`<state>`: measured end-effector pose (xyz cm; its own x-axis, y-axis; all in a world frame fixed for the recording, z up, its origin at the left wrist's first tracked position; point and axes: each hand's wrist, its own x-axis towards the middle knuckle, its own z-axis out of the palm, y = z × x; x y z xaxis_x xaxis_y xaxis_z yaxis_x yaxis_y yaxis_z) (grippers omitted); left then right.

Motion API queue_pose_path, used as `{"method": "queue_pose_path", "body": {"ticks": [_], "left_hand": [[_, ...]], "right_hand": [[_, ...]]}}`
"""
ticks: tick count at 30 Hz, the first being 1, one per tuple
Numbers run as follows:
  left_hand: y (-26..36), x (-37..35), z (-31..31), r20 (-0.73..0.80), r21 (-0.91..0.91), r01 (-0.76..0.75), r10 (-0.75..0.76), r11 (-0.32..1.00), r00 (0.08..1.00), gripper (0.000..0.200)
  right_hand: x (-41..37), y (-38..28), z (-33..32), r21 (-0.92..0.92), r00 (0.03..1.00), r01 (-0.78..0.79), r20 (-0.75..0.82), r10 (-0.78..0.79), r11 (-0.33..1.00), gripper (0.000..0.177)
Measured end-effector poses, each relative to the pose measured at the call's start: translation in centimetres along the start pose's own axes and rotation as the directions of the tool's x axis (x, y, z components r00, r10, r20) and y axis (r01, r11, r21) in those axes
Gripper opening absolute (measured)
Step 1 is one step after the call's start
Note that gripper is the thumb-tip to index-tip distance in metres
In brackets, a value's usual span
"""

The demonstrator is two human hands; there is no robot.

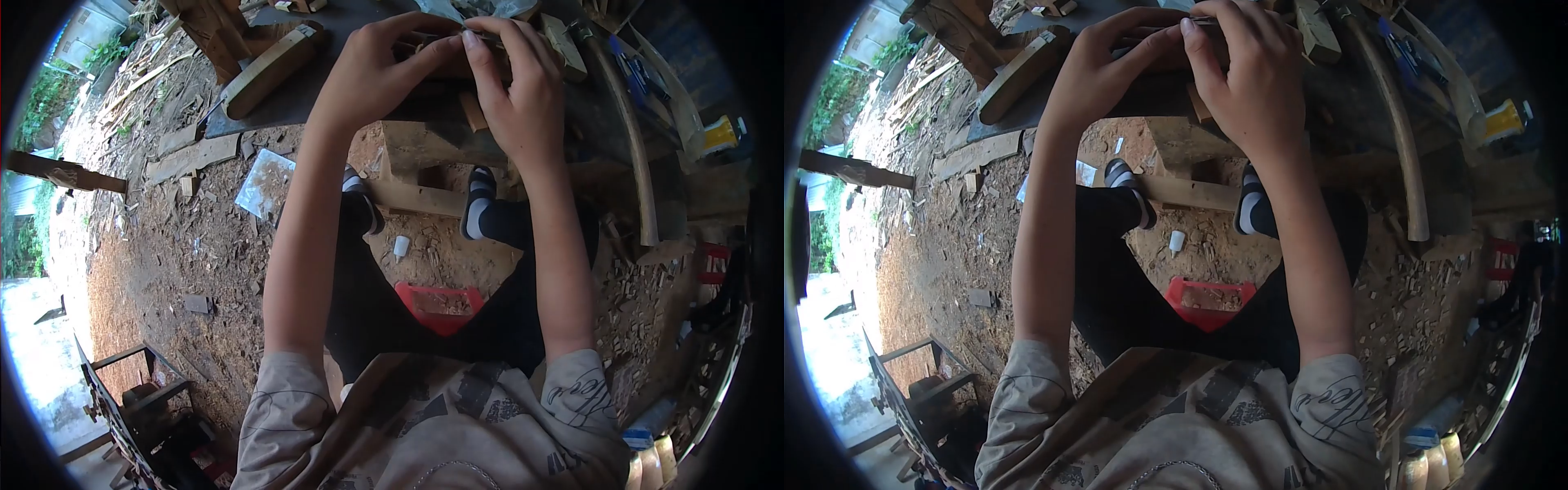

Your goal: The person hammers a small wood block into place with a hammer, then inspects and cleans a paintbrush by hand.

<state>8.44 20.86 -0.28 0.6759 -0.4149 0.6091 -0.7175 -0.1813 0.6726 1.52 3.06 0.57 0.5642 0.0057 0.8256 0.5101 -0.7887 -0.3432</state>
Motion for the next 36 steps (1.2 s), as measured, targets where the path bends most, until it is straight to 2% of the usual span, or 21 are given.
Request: {"method": "queue_pose_path", "body": {"ticks": [3, 6, 7, 10, 13, 16, 19, 21, 25, 27, 30, 32, 34, 36], "left_hand": [[0.3, -0.1, -0.1, 0.020, 0.002, 0.045, -0.045, 0.999, 0.999, 0.043], [0.6, -0.3, 0.0, 0.010, -0.026, 0.049, -0.049, 0.998, 0.999, 0.042], [0.7, -0.2, -0.1, 0.015, -0.039, 0.053, -0.052, 0.998, 0.999, 0.042], [0.6, -0.2, -0.1, 0.028, -0.057, 0.072, -0.070, 0.996, 0.997, 0.041], [0.5, -0.3, -0.3, 0.030, -0.022, 0.072, -0.072, 0.997, 0.997, 0.041], [0.5, -0.1, -0.2, 0.053, -0.008, 0.073, -0.073, 0.997, 0.996, 0.039], [0.5, 0.0, -0.4, 0.116, -0.044, 0.121, -0.116, 0.992, 0.986, 0.036], [0.1, 0.1, -0.3, 0.132, -0.075, 0.122, -0.111, 0.990, 0.985, 0.036], [0.4, -0.1, -0.4, 0.121, -0.053, 0.106, -0.099, 0.993, 0.988, 0.036], [0.5, 0.0, -0.3, 0.109, -0.035, 0.097, -0.092, 0.995, 0.990, 0.035], [0.8, 0.1, 0.0, 0.047, -0.103, 0.039, -0.035, 0.994, 0.998, 0.039], [2.5, 0.4, 0.0, 0.102, -0.201, 0.188, -0.171, 0.961, 0.980, 0.066], [2.5, 0.5, -0.1, 0.107, -0.178, 0.206, -0.189, 0.962, 0.976, 0.065], [0.6, 0.2, -0.1, 0.069, -0.045, 0.090, -0.087, 0.995, 0.994, 0.037]], "right_hand": [[0.0, 0.5, 0.0, -0.031, 0.998, 0.062, -0.016, -0.062, 0.998, 0.022], [0.3, -1.0, -1.4, -0.037, 0.995, -0.067, 0.069, 0.070, 0.997, 0.022], [0.4, -1.1, -1.4, -0.045, 0.999, -0.027, 0.035, 0.029, 0.999, 0.021], [0.2, -1.1, -1.4, -0.044, 0.998, -0.041, 0.036, 0.043, 0.998, 0.021], [-0.1, 0.2, -0.3, -0.026, 0.997, 0.076, -0.026, -0.077, 0.997, 0.021], [-0.1, 0.6, -0.4, -0.063, 0.991, 0.123, -0.037, -0.125, 0.990, 0.021], [-0.2, 0.7, -0.3, 0.000, 0.995, 0.096, -0.042, -0.096, 0.995, 0.020], [-0.2, 0.8, -0.3, -0.023, 0.994, 0.102, -0.045, -0.103, 0.995, 0.019], [-0.3, 1.0, -0.3, -0.056, 0.992, 0.119, -0.037, -0.122, 0.991, 0.019], [-0.3, 0.7, -0.6, -0.053, 0.997, 0.072, 0.004, -0.072, 0.996, 0.022], [-0.3, 1.1, -0.7, 0.008, 0.999, 0.035, -0.014, -0.034, 0.999, 0.021], [-0.3, 1.1, -0.6, 0.028, 0.999, 0.026, -0.024, -0.026, 0.999, 0.022], [-0.2, 1.0, -0.8, -0.006, 1.000, 0.017, -0.007, -0.017, 1.000, 0.022], [-0.2, 1.0, -0.9, -0.013, 0.999, 0.035, -0.014, -0.035, 0.999, 0.022]]}}
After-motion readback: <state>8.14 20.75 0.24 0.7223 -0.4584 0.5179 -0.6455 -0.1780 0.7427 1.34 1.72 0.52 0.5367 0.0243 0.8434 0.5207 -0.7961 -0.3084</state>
